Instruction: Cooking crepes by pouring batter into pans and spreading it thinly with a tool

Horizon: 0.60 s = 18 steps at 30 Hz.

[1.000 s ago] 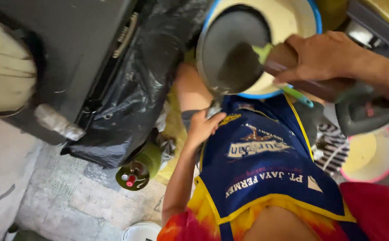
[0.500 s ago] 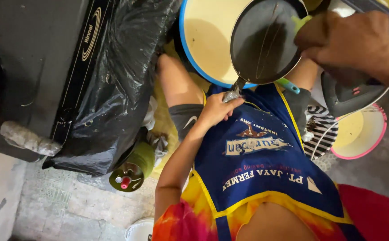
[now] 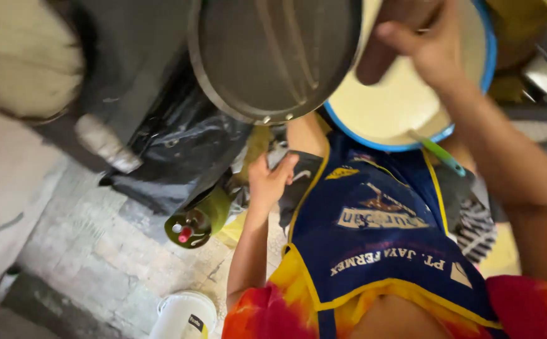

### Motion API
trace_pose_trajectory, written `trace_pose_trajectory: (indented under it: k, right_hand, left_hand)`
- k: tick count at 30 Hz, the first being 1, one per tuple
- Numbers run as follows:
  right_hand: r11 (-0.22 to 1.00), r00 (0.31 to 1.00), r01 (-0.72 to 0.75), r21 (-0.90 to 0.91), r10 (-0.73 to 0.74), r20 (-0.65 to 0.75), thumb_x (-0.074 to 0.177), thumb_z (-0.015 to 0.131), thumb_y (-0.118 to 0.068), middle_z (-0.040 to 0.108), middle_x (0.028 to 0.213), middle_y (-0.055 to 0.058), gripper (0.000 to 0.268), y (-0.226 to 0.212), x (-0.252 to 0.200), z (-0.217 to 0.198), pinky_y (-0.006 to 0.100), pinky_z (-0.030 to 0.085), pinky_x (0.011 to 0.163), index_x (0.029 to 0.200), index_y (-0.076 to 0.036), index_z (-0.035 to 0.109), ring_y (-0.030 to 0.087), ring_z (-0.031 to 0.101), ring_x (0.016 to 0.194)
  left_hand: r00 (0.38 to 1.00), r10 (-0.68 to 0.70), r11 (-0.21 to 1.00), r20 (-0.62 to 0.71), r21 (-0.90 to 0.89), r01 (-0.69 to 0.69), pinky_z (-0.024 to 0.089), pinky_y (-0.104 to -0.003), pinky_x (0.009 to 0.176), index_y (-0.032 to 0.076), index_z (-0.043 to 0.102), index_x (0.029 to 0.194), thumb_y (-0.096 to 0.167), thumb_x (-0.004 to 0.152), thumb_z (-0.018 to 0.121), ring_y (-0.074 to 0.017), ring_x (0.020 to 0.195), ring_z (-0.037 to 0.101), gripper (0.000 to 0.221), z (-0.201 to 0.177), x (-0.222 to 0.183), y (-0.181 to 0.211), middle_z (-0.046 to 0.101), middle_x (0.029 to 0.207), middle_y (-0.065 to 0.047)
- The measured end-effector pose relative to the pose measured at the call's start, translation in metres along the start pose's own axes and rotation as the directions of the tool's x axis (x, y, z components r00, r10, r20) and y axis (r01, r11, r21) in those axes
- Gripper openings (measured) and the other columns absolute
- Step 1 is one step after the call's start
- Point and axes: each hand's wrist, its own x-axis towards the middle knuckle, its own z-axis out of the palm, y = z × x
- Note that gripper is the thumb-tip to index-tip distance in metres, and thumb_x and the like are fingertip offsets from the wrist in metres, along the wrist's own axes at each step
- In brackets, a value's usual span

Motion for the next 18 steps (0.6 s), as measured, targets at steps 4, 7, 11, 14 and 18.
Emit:
trace_pose_trajectory:
  k: [4, 7, 11, 14, 18]
  right_hand:
    - [0.962, 0.992, 0.126, 0.241, -0.119, -0.045, 0.085, 0.102, -0.015, 0.061, 0.097, 0.007, 0.072, -0.009, 0.044, 0.14, 0.033, 0.045, 0.069, 0.131, -0.007, 0.047, 0.015, 0.056, 0.085]
    - [0.959, 0.979, 0.188, 0.213, -0.201, 0.039, 0.098, 0.088, -0.015, 0.047, 0.12, 0.013, 0.075, -0.008, 0.062, 0.189, 0.04, 0.046, 0.076, 0.152, -0.015, 0.036, 0.029, 0.058, 0.102]
    - [0.887, 0.844, 0.394, 0.239, -0.452, 0.289, 0.109, 0.066, -0.02, 0.057, 0.146, 0.025, 0.045, -0.04, 0.085, 0.141, 0.045, 0.036, 0.118, 0.145, 0.005, 0.053, 0.035, 0.052, 0.137]
    - [0.963, 0.966, -0.133, 0.236, 0.073, 0.247, 0.119, 0.048, -0.025, 0.074, 0.119, 0.005, 0.027, -0.02, 0.07, 0.045, 0.03, 0.053, 0.082, 0.122, -0.008, 0.068, 0.014, 0.067, 0.094]
    - [0.977, 0.993, -0.017, -0.214, 0.041, 0.107, 0.117, 0.082, -0.027, 0.06, 0.1, -0.008, 0.017, -0.062, 0.041, -0.049, 0.03, 0.039, 0.078, 0.11, -0.02, 0.068, 0.009, 0.045, 0.084]
  left_hand:
    - [0.959, 0.197, 0.971, -0.203, -0.096, -0.219, 0.05, -0.028, 0.053, 0.014, 0.062, 0.072, 0.028, 0.088, 0.075, -0.0087, 0.045, 0.057, 0.025, -0.047, -0.028, -0.011, 0.061, 0.052, 0.003]
    - [0.92, 0.286, 0.951, -0.266, -0.041, -0.307, 0.048, -0.029, 0.055, 0.015, 0.061, 0.071, 0.031, 0.086, 0.076, -0.0087, 0.049, 0.056, 0.027, -0.057, -0.035, -0.028, 0.061, 0.054, 0.004]
    - [0.914, 0.335, 0.942, -0.23, 0.088, -0.324, 0.047, -0.028, 0.062, 0.002, 0.065, 0.136, 0.04, 0.082, 0.08, -0.0065, 0.065, 0.045, 0.067, -0.044, -0.025, -0.046, 0.062, 0.075, 0.007]
    - [0.996, 0.054, 0.995, -0.075, -0.084, -0.06, 0.047, -0.027, 0.049, 0.009, 0.064, 0.065, 0.027, 0.081, 0.082, -0.0093, 0.044, 0.058, 0.03, -0.028, -0.03, -0.017, 0.065, 0.051, -0.003]
    - [0.995, -0.041, 0.997, 0.096, 0.073, 0.035, 0.05, -0.027, 0.053, 0.01, 0.07, 0.08, 0.04, 0.08, 0.081, -0.01, 0.05, 0.062, 0.032, 0.008, -0.016, -0.014, 0.071, 0.06, -0.004]
